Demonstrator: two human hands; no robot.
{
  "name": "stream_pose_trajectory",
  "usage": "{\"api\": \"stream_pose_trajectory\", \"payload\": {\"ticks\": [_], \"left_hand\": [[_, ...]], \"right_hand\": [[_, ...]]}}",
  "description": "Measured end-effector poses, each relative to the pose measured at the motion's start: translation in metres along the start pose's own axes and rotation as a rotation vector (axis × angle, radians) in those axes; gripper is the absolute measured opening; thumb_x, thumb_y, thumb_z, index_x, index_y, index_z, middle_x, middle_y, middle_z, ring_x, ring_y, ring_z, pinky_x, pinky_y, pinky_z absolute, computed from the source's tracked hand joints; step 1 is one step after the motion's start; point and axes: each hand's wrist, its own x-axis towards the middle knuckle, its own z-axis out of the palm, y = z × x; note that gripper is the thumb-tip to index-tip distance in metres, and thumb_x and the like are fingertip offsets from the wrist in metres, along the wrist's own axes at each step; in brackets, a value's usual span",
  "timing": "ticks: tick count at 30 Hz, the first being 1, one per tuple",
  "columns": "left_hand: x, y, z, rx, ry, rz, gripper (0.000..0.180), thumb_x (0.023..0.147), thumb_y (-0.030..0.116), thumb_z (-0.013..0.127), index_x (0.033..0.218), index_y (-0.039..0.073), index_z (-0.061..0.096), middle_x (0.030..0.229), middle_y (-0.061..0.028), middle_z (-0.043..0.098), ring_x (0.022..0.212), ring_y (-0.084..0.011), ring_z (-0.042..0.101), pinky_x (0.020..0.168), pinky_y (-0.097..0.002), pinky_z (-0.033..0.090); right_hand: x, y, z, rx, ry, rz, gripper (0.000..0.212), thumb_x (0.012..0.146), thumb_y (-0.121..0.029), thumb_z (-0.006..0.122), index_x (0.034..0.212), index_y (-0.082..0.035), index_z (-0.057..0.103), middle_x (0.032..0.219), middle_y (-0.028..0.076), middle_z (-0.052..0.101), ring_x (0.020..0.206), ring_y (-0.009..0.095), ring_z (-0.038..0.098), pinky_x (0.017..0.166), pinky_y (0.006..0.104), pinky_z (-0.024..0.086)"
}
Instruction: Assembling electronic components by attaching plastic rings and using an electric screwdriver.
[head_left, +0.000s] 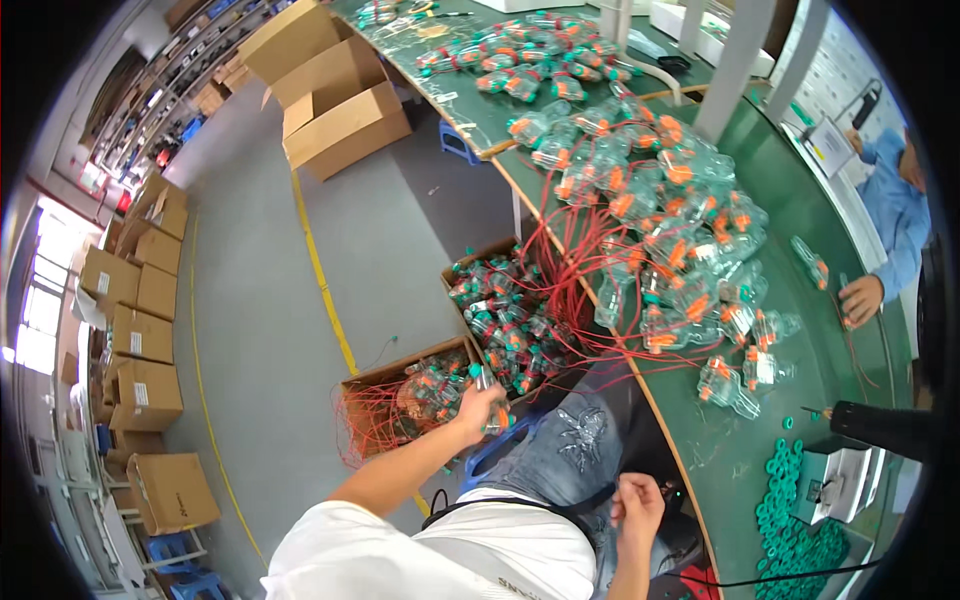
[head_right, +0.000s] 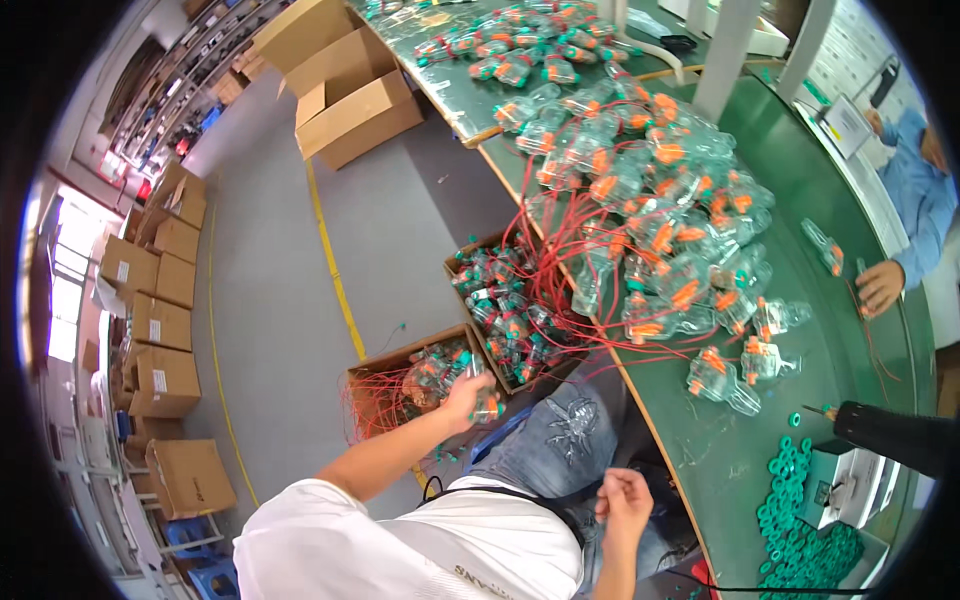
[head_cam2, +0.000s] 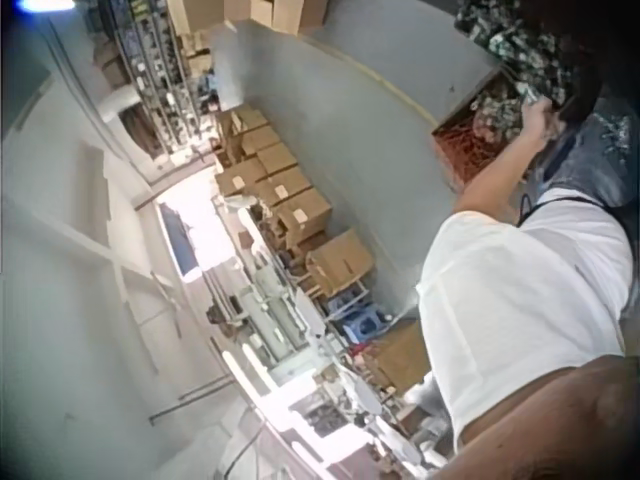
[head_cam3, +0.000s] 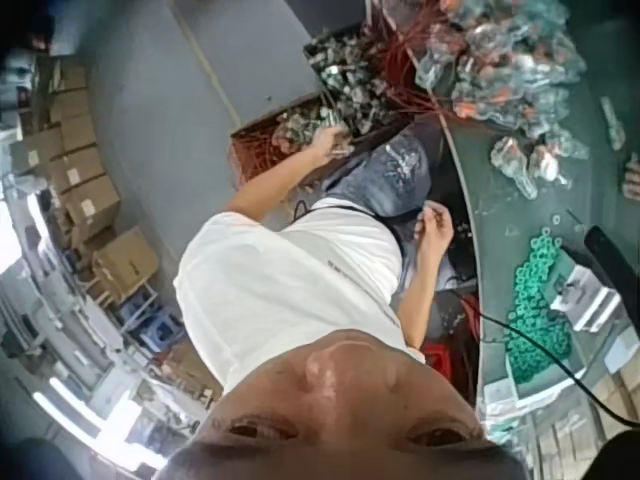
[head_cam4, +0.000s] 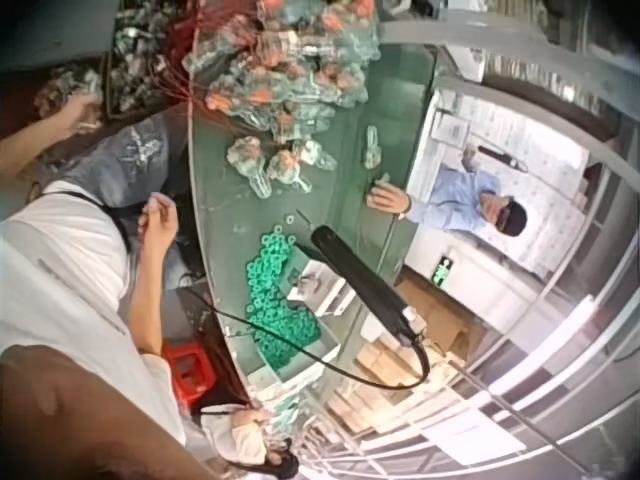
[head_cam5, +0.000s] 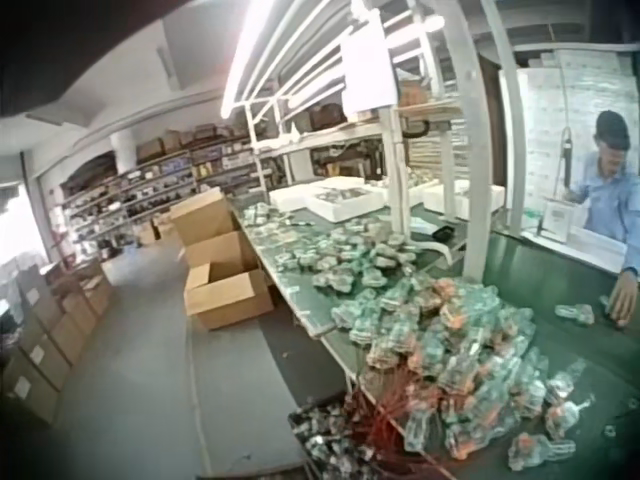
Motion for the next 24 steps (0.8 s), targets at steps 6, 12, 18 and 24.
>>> {"api": "stream_pose_trajectory", "payload": {"ticks": [6, 12, 18, 24], "left_hand": [[0.16, 0.018, -0.003, 0.169, 0.454, 0.078, 0.021, 0.077, 0.014, 0.068, 0.087, 0.0, 0.057, 0.066, -0.0105, 0.058, 0.051, -0.0252, 0.058, 0.042, -0.0373, 0.044], [0.203, 0.046, 0.063, 0.184, 0.252, 0.103, 0.035, 0.078, 0.021, 0.072, 0.102, 0.001, 0.057, 0.072, -0.0106, 0.06, 0.058, -0.0234, 0.059, 0.045, -0.0424, 0.045], [0.16, 0.118, -0.007, -0.077, 0.491, 0.744, 0.006, 0.09, 0.012, 0.057, 0.094, 0.008, 0.056, 0.089, -0.0023, 0.055, 0.072, -0.0125, 0.05, 0.06, -0.0305, 0.047], [-0.066, 0.2, 0.252, 0.234, -0.03, 1.718, 0.013, 0.091, -0.001, 0.053, 0.105, -0.001, 0.054, 0.098, -0.0041, 0.048, 0.087, -0.0144, 0.049, 0.082, -0.031, 0.044]], "right_hand": [[0.001, 0.007, -0.013, 0.008, -0.025, 0.074, 0.011, 0.092, -0.015, 0.065, 0.098, -0.006, 0.062, 0.068, 0.001, 0.058, 0.047, 0.006, 0.051, 0.036, 0.0195, 0.036], [-0.008, 0.005, -0.049, 0.044, 0.115, 0.066, 0.011, 0.092, -0.013, 0.064, 0.097, -0.004, 0.062, 0.07, 0.003, 0.06, 0.048, 0.007, 0.053, 0.038, 0.0195, 0.039], [-0.033, -0.063, -0.033, -0.027, 0.035, -0.057, 0.015, 0.088, -0.004, 0.066, 0.103, 0.001, 0.065, 0.073, 0.004, 0.063, 0.056, 0.008, 0.057, 0.048, 0.0204, 0.045], [-0.011, -0.134, -0.061, -0.411, 0.313, -0.705, 0.067, 0.087, -0.003, 0.067, 0.147, -0.002, 0.036, 0.074, 0.004, 0.061, 0.057, 0.006, 0.052, 0.051, 0.0213, 0.042]]}}
